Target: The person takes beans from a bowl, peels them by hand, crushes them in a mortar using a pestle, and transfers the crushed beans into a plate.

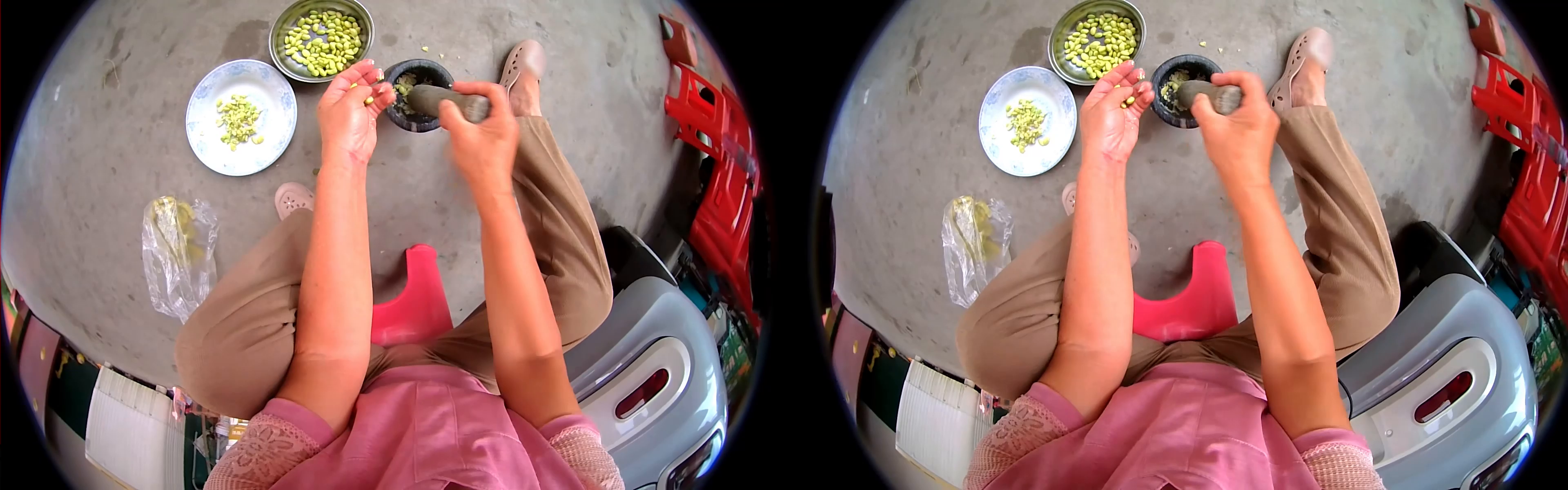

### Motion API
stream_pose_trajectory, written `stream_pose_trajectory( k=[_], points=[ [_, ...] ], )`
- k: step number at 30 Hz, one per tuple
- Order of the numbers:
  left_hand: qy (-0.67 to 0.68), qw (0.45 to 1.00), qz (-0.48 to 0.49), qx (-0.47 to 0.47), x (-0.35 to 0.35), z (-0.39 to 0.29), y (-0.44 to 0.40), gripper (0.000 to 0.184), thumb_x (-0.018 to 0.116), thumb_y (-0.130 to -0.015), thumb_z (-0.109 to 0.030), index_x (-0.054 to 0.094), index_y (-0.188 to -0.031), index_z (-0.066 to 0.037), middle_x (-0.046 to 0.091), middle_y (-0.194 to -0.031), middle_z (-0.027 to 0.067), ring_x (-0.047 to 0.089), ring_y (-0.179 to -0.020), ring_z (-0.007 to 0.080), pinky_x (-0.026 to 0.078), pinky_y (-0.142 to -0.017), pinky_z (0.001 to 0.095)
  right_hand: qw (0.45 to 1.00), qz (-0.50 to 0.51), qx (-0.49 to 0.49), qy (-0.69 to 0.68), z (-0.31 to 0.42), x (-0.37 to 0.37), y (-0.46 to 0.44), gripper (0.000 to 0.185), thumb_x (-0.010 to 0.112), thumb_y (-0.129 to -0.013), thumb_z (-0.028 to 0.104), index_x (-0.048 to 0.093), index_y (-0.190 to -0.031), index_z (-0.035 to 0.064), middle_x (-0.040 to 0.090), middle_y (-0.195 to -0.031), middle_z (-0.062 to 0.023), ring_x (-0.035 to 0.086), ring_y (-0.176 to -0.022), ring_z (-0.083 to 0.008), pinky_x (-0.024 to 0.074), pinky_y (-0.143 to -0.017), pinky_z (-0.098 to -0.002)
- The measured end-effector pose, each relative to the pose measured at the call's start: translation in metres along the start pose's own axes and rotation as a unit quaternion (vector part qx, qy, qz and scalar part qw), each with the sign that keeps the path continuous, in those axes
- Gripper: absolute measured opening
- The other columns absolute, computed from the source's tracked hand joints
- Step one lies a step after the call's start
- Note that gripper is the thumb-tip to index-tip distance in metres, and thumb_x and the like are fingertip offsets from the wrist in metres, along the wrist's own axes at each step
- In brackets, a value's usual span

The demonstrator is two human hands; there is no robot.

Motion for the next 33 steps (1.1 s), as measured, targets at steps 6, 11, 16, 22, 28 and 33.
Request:
stream_pose_trajectory(
  k=[6, 11, 16, 22, 28, 33],
  points=[
    [0.007, 0.999, -0.031, 0.020, 0.007, -0.005, 0.005, 0.020, 0.046, -0.083, -0.004, 0.050, -0.102, 0.004, 0.055, -0.091, 0.0143, 0.057, -0.079, 0.0233, 0.050, -0.071, 0.0330, 0.999, -0.019, -0.011, -0.040, 0.017, -0.018, 0.001, 0.023, 0.065, -0.066, 0.010, 0.055, -0.086, 0.0055, 0.055, -0.064, -0.0029, 0.050, -0.056, -0.0080, 0.0438, -0.054, -0.0245],
    [0.009, 0.999, -0.040, 0.010, 0.006, -0.007, 0.004, 0.025, 0.045, -0.086, -0.010, 0.048, -0.105, 0.005, 0.056, -0.095, 0.0174, 0.057, -0.085, 0.0289, 0.049, -0.075, 0.0384, 0.997, 0.003, -0.069, 0.044, -0.016, 0.024, -0.004, 0.024, 0.065, -0.064, 0.012, 0.055, -0.086, 0.0073, 0.057, -0.064, -0.0103, 0.055, -0.057, -0.0183, 0.0456, -0.057, -0.0301],
    [-0.072, 0.997, 0.040, -0.004, 0.018, 0.000, 0.006, 0.032, 0.042, -0.080, -0.002, 0.045, -0.112, 0.003, 0.055, -0.102, 0.0180, 0.055, -0.093, 0.0268, 0.044, -0.082, 0.0327, 0.999, 0.009, 0.051, -0.018, -0.012, -0.003, -0.002, 0.022, 0.065, -0.065, 0.009, 0.056, -0.085, 0.0065, 0.058, -0.069, -0.0067, 0.054, -0.062, -0.0132, 0.0453, -0.059, -0.0267],
    [-0.084, 0.994, 0.063, 0.004, 0.021, 0.003, 0.006, 0.035, 0.041, -0.077, 0.001, 0.045, -0.112, 0.003, 0.055, -0.102, 0.0174, 0.053, -0.097, 0.0263, 0.042, -0.085, 0.0326, 0.997, -0.007, 0.026, -0.076, 0.023, -0.031, 0.006, 0.022, 0.064, -0.068, 0.006, 0.054, -0.088, 0.0038, 0.057, -0.078, -0.0025, 0.050, -0.068, -0.0086, 0.0433, -0.062, -0.0231],
    [-0.057, 0.998, -0.004, 0.000, 0.007, -0.002, 0.003, 0.027, 0.044, -0.084, -0.007, 0.047, -0.109, 0.002, 0.057, -0.098, 0.0171, 0.057, -0.088, 0.0253, 0.048, -0.076, 0.0339, 0.999, 0.018, -0.030, 0.020, 0.008, -0.001, 0.002, 0.025, 0.065, -0.065, 0.010, 0.055, -0.088, 0.0067, 0.059, -0.073, -0.0066, 0.053, -0.064, -0.0132, 0.0452, -0.062, -0.0268],
    [-0.056, 0.998, -0.008, -0.017, 0.007, -0.001, 0.004, 0.028, 0.045, -0.087, -0.015, 0.048, -0.107, 0.004, 0.057, -0.097, 0.0169, 0.057, -0.085, 0.0246, 0.048, -0.073, 0.0329, 0.999, 0.028, -0.012, 0.039, -0.012, 0.015, -0.002, 0.026, 0.066, -0.064, 0.011, 0.055, -0.087, 0.0072, 0.057, -0.069, -0.0083, 0.053, -0.059, -0.0145, 0.0453, -0.059, -0.0277]
  ],
)
Point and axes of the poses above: each hand's wrist, its own y-axis away from the middle knuckle, its own x-axis out of the palm, z = x × y, the point moved 5 cm from there along -y, towards the middle knuckle
